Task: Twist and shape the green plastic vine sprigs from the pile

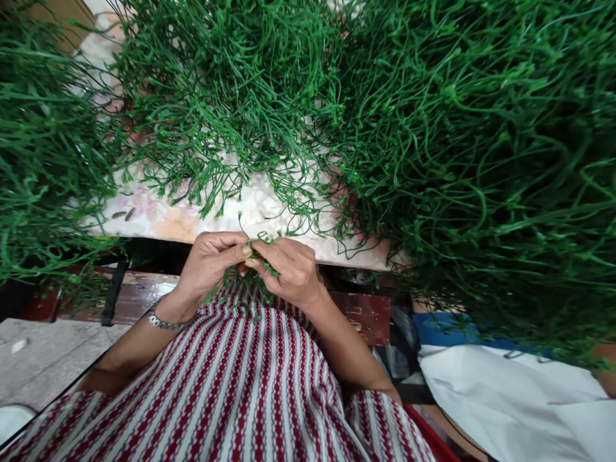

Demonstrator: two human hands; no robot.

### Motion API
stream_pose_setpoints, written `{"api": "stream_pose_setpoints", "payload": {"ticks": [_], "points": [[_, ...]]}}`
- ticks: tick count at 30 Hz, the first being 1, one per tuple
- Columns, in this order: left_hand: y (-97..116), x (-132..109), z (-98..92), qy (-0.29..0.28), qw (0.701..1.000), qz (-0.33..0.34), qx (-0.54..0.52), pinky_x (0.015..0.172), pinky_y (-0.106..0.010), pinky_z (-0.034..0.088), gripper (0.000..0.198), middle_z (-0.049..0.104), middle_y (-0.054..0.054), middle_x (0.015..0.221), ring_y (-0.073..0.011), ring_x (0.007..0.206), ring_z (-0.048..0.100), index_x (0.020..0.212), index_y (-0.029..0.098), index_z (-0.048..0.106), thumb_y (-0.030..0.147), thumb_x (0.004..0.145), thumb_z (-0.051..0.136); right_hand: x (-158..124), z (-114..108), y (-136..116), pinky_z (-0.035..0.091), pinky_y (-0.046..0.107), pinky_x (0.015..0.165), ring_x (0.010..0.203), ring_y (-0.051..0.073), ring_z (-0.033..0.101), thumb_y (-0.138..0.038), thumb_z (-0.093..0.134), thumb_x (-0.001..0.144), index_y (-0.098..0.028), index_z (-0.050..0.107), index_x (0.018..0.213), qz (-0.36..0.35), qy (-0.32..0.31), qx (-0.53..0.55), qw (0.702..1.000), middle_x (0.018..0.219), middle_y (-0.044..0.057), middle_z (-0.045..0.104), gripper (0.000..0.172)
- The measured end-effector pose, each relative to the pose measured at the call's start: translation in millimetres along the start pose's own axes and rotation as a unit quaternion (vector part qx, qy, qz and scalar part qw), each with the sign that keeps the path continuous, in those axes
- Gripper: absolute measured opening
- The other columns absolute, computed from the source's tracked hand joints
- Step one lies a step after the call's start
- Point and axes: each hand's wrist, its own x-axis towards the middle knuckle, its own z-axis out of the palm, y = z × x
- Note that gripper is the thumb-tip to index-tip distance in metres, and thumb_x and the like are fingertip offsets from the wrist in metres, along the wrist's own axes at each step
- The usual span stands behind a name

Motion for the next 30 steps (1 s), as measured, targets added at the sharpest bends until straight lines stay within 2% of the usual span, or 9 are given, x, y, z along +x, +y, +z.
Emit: {"api": "stream_pose_setpoints", "payload": {"ticks": [3, 7, 12, 16, 18, 21, 24, 26, 30], "points": [[2, -2, 0.2, 0.023, 0.990, 0.092, 0.105, 0.049, -0.021, 0.033, 0.024, 0.051, 0.001, 0.054, -0.0080, 0.050, 0.044, 0.060, 0.014, 0.061, 0.031, 0.076, 0.063, 0, -1, 0, 0.043, 0.025, 0.056, 0.057, 0.012, 0.056, -0.026, 0.061, 0.080, -0.014, 0.062, 0.088, -0.021, -0.003, -0.056, 0.998, 0.065, 0.003, 0.065, 0.014], [8, -4, -3.9, 0.023, 0.952, 0.189, 0.238, 0.055, -0.023, 0.035, 0.021, 0.051, 0.000, 0.058, -0.0094, 0.057, 0.047, 0.063, 0.013, 0.059, 0.022, 0.081, 0.055, 6, -6, -1, 0.046, 0.026, 0.065, 0.066, 0.014, 0.057, -0.025, 0.059, 0.081, -0.014, 0.060, 0.082, -0.025, -0.045, -0.036, 0.998, 0.072, 0.004, 0.066, 0.011], [16, -8, -10.4, -0.057, 0.942, 0.196, 0.267, 0.057, -0.022, 0.036, 0.019, 0.051, 0.000, 0.062, -0.0099, 0.058, 0.046, 0.067, 0.014, 0.055, 0.022, 0.084, 0.049, 17, -20, -5, 0.042, 0.024, 0.060, 0.065, 0.012, 0.053, -0.030, 0.052, 0.086, -0.014, 0.057, 0.085, 0.002, -0.157, 0.044, 0.987, 0.071, 0.003, 0.060, 0.016], [20, -10, -14.6, -0.107, 0.941, 0.194, 0.256, 0.052, -0.021, 0.034, 0.021, 0.047, 0.002, 0.056, -0.0083, 0.053, 0.042, 0.063, 0.015, 0.051, 0.020, 0.083, 0.050, 24, -30, -11, 0.037, 0.023, 0.055, 0.058, 0.010, 0.046, -0.022, 0.045, 0.086, -0.016, 0.050, 0.079, -0.013, -0.227, 0.024, 0.973, 0.067, 0.000, 0.052, 0.011], [23, -13, -16.8, -0.143, 0.924, 0.222, 0.276, 0.050, -0.021, 0.032, 0.022, 0.044, 0.003, 0.055, -0.0079, 0.051, 0.040, 0.061, 0.015, 0.049, 0.017, 0.083, 0.049, 25, -36, -14, 0.034, 0.023, 0.053, 0.055, 0.010, 0.042, -0.016, 0.042, 0.081, -0.018, 0.047, 0.076, -0.029, -0.283, 0.005, 0.959, 0.065, -0.001, 0.049, 0.008], [30, -22, -18.9, -0.204, 0.877, 0.283, 0.330, 0.050, -0.024, 0.028, 0.025, 0.039, 0.003, 0.053, -0.0089, 0.052, 0.038, 0.058, 0.016, 0.043, 0.009, 0.082, 0.046, 29, -48, -20, 0.032, 0.024, 0.051, 0.053, 0.011, 0.039, -0.014, 0.038, 0.074, -0.020, 0.044, 0.072, -0.070, -0.351, 0.027, 0.934, 0.061, -0.002, 0.045, 0.009], [36, -33, -17.3, -0.239, 0.848, 0.321, 0.348, 0.050, -0.026, 0.026, 0.024, 0.040, 0.002, 0.054, -0.0103, 0.054, 0.040, 0.059, 0.017, 0.040, 0.001, 0.077, 0.042, 33, -61, -25, 0.031, 0.025, 0.052, 0.054, 0.011, 0.038, -0.017, 0.035, 0.074, -0.020, 0.042, 0.069, -0.119, -0.364, 0.071, 0.921, 0.061, -0.002, 0.045, 0.009], [39, -38, -13.6, -0.240, 0.837, 0.339, 0.357, 0.048, -0.027, 0.025, 0.023, 0.041, 0.001, 0.053, -0.0112, 0.053, 0.041, 0.061, 0.017, 0.039, 0.000, 0.076, 0.039, 35, -70, -27, 0.031, 0.025, 0.052, 0.055, 0.010, 0.037, -0.018, 0.036, 0.074, -0.020, 0.043, 0.069, -0.137, -0.362, 0.090, 0.918, 0.062, -0.002, 0.045, 0.009], [49, -37, 1.4, -0.215, 0.841, 0.367, 0.334, 0.045, -0.027, 0.031, 0.020, 0.045, 0.001, 0.052, -0.0119, 0.049, 0.045, 0.068, 0.018, 0.045, 0.001, 0.077, 0.039, 40, -85, -27, 0.031, 0.023, 0.052, 0.056, 0.009, 0.037, -0.017, 0.038, 0.070, -0.019, 0.046, 0.068, -0.145, -0.357, 0.096, 0.918, 0.061, -0.003, 0.044, 0.008]]}}
